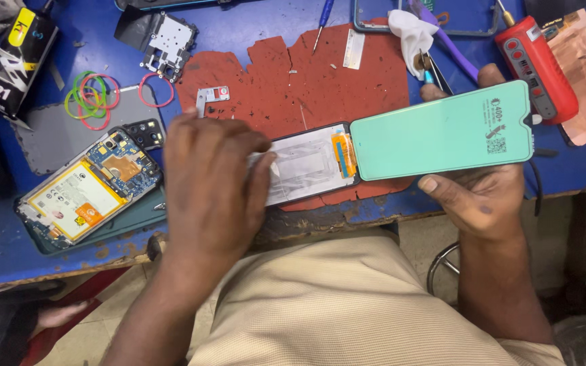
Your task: The person cleans the back of a smartphone screen assembly with a cloth, applies adhesive from a tube, and then attaches the back cover. They press the edges to secure the cover and wrap rubber bands around the phone to hold it in place while the adhesive sets.
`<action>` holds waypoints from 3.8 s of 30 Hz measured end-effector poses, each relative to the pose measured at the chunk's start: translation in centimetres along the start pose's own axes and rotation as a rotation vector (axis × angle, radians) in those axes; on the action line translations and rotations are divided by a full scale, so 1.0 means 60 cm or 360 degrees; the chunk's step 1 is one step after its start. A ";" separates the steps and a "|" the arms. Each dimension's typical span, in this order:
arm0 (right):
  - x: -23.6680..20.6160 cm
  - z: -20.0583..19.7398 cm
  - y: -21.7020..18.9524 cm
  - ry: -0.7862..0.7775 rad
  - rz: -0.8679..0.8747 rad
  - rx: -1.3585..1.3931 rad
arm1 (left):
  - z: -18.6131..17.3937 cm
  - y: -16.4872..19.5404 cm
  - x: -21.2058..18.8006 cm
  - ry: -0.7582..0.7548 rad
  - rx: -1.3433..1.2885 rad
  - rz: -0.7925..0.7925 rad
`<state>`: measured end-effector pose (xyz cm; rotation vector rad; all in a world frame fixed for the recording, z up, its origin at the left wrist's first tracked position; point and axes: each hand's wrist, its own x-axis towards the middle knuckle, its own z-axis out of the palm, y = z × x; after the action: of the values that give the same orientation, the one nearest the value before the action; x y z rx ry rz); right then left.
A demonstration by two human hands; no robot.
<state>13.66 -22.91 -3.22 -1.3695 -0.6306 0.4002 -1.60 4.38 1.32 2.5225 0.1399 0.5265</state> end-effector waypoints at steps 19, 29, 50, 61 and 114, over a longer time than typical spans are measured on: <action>-0.006 -0.005 -0.005 0.0020 0.0066 0.0010 | 0.068 0.061 0.049 -0.0515 0.0072 0.0567; 0.000 -0.012 0.003 -0.0022 0.0015 -0.0024 | 0.062 0.050 0.049 -0.0460 0.0171 0.0577; -0.016 0.011 -0.051 0.0573 0.0335 0.0199 | -0.111 -0.082 -0.023 0.0167 0.0411 -0.0159; -0.022 -0.007 -0.066 0.0657 0.0368 -0.0182 | 0.000 -0.007 -0.032 -0.0413 0.0208 0.0255; 0.001 0.157 -0.051 -0.0713 -0.0731 -0.1902 | 0.037 -0.020 -0.089 -0.0135 0.0248 0.0082</action>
<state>7.49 -16.11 0.54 -2.1786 -1.6836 -0.1121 -5.59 3.18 -2.83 2.7021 0.0877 0.4432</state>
